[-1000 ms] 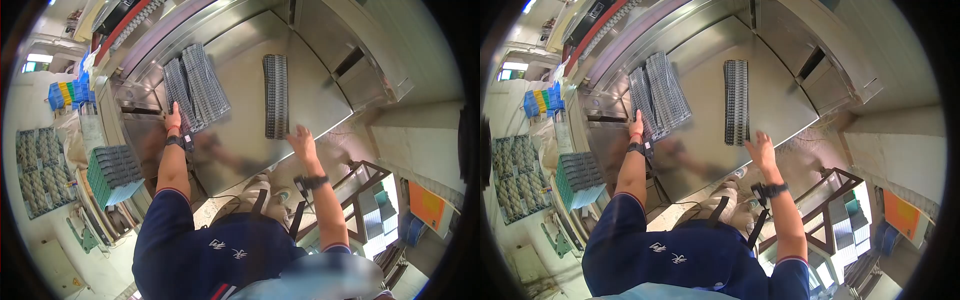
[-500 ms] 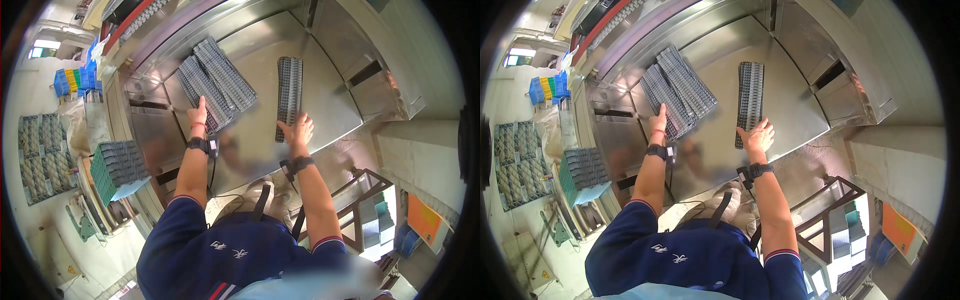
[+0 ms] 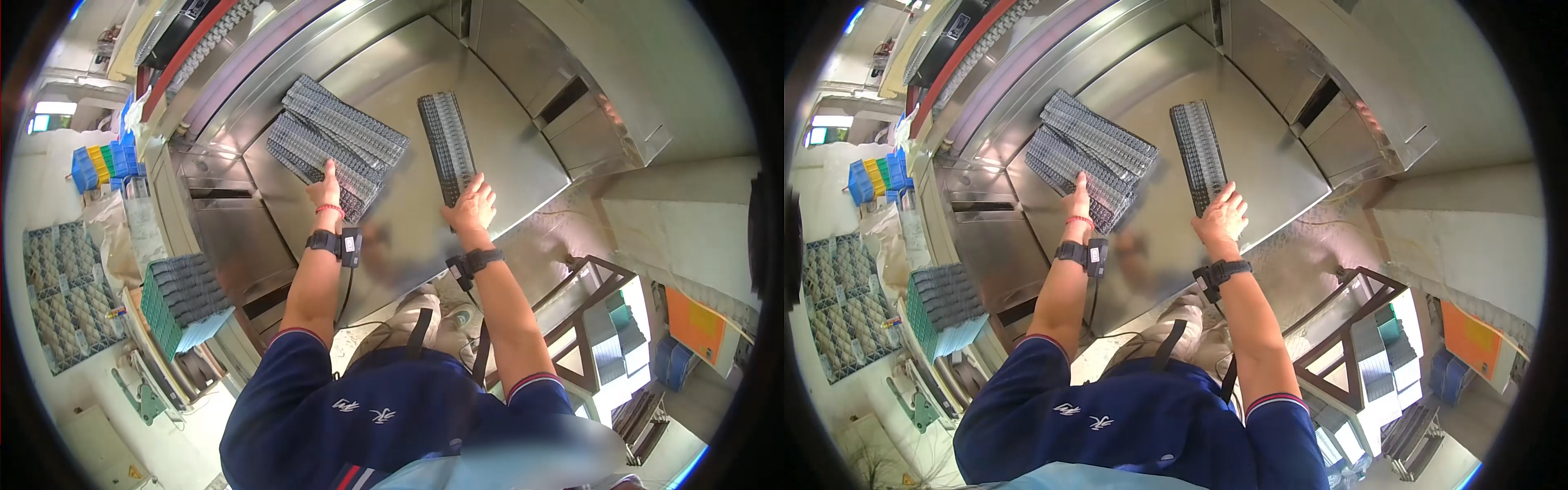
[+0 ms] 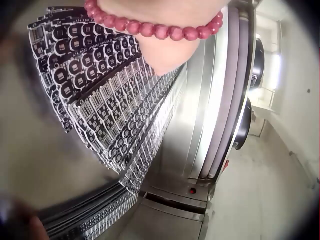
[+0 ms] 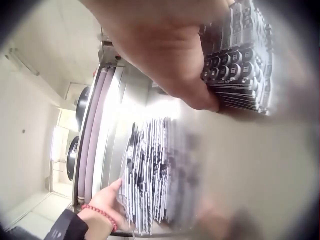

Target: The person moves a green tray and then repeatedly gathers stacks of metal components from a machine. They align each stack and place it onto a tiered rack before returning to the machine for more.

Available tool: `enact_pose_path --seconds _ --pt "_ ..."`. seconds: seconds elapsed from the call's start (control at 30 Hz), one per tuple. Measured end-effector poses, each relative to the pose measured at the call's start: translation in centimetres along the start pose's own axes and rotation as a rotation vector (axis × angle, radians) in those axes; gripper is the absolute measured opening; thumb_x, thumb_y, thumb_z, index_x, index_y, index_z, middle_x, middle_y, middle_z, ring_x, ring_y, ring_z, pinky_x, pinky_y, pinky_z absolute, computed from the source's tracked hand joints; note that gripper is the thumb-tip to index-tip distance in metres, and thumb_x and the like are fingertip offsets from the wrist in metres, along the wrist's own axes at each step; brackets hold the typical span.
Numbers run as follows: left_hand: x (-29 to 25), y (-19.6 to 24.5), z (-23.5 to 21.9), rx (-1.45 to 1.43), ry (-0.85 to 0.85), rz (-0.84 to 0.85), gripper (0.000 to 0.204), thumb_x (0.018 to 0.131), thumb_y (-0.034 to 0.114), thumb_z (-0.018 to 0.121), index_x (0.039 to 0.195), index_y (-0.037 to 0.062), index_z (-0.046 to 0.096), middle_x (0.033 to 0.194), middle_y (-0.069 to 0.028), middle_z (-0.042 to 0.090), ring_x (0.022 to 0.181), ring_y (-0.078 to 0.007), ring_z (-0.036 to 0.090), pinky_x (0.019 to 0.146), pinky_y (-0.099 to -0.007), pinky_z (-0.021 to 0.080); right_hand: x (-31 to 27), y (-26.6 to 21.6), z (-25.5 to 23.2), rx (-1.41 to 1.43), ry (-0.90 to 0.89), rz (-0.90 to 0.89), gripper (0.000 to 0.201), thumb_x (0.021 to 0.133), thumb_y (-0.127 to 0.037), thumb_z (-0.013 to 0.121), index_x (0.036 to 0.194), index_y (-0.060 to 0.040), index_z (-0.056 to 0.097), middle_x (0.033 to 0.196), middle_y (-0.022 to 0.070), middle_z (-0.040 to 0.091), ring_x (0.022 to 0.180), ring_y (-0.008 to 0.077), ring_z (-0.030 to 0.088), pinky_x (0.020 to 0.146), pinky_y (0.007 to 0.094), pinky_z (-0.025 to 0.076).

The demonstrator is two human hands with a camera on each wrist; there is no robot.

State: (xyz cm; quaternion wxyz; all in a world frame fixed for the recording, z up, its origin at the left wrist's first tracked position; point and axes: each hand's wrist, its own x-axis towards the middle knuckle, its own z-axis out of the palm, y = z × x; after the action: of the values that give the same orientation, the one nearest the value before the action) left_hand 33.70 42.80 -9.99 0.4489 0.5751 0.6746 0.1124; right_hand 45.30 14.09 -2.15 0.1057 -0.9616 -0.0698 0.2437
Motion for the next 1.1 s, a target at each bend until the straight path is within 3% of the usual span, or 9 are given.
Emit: enact_pose_path --seconds 0.17,0.23,0.37,0.53,0.67,0.73,0.77,0.93,1.1 --pt "-8.3 1.2 -1.5 0.366 0.512 0.561 0.087 0.075 0.050 0.063 0.125 -0.0123 0.029 0.128 -0.0278 0.035 0.118 -0.0386 0.034 0.100 -0.0448 0.029 -2.1 4.6 -0.8 -0.007 -0.015 0.007 0.106 0.054 -0.033 0.079 0.134 0.0008 0.019 0.119 0.0143 0.039 0.111 0.0298 0.041 0.089 0.0433 0.041" --pt "-13.3 2.6 -2.2 0.271 0.434 1.122 0.068 0.078 0.033 0.066 0.124 -0.0067 0.034 0.125 -0.0248 0.037 0.115 -0.0381 0.037 0.096 -0.0474 0.033 -3.5 7.2 0.2 -0.023 0.037 -0.047 0.105 0.054 -0.034 0.079 0.133 0.0000 0.020 0.119 0.0142 0.040 0.111 0.0301 0.041 0.090 0.0431 0.040" --pt "-19.2 2.5 1.2 0.301 -0.325 1.444 0.056 0.076 0.021 0.066 0.120 -0.0033 0.040 0.123 -0.0252 0.038 0.114 -0.0382 0.040 0.096 -0.0447 0.035 -6.6 10.4 1.0 0.081 0.024 -0.061 0.106 0.052 -0.029 0.081 0.134 -0.0004 0.020 0.116 0.0163 0.041 0.110 0.0319 0.041 0.091 0.0442 0.038" --pt "-20.9 5.1 10.4 0.320 -0.486 1.495 0.060 0.078 0.027 0.065 0.123 -0.0027 0.038 0.129 -0.0268 0.036 0.117 -0.0420 0.037 0.099 -0.0462 0.033 -7.2 14.6 2.2 0.413 0.147 -0.118 0.111 0.051 -0.037 0.084 0.134 0.0013 0.020 0.117 0.0210 0.040 0.103 0.0366 0.047 0.089 0.0437 0.041" --pt "-17.6 6.9 17.8 0.487 -0.308 1.483 0.065 0.082 0.042 0.057 0.126 -0.0022 0.038 0.127 -0.0282 0.040 0.117 -0.0406 0.039 0.099 -0.0444 0.034 -6.0 19.7 4.1 0.967 -0.260 0.105 0.079 0.059 -0.034 0.082 0.118 0.0060 0.047 0.100 0.0195 0.060 0.094 0.0243 0.058 0.079 0.0327 0.047" --pt "-17.2 8.0 18.9 0.576 -0.582 1.080 0.067 0.081 0.049 0.055 0.122 -0.0016 0.044 0.120 -0.0255 0.048 0.111 -0.0377 0.045 0.095 -0.0427 0.037 -6.9 18.8 3.1 0.968 -0.313 0.063 0.068 0.061 -0.030 0.080 0.113 0.0049 0.052 0.094 0.0165 0.062 0.087 0.0227 0.060 0.078 0.0326 0.047" --pt "-17.6 7.7 19.3 0.629 -0.449 1.134 0.063 0.080 0.051 0.056 0.116 -0.0011 0.050 0.112 -0.0211 0.054 0.105 -0.0347 0.050 0.092 -0.0424 0.040 -7.4 18.1 2.2 0.963 -0.363 0.028 0.058 0.064 -0.027 0.078 0.107 0.0037 0.056 0.088 0.0136 0.064 0.081 0.0212 0.062 0.076 0.0325 0.047" --pt "-17.2 7.1 17.1 0.127 -0.324 1.056 0.053 0.079 0.044 0.062 0.105 -0.0013 0.054 0.106 -0.0215 0.056 0.097 -0.0331 0.053 0.086 -0.0406 0.042 -9.9 15.6 1.0 0.560 0.172 -0.230 0.042 0.068 -0.014 0.070 0.104 0.0011 0.055 0.087 0.0190 0.061 0.080 0.0350 0.059 0.072 0.0379 0.048" --pt "-14.7 4.4 15.4 -0.184 -0.308 1.120 0.018 0.082 0.016 0.061 0.095 0.0034 0.058 0.087 -0.0089 0.062 0.085 -0.0208 0.059 0.077 -0.0342 0.046 -9.8 15.2 2.0 0.233 0.387 -0.308 0.045 0.067 -0.013 0.068 0.107 -0.0038 0.050 0.091 0.0124 0.056 0.086 0.0313 0.055 0.076 0.0373 0.045"
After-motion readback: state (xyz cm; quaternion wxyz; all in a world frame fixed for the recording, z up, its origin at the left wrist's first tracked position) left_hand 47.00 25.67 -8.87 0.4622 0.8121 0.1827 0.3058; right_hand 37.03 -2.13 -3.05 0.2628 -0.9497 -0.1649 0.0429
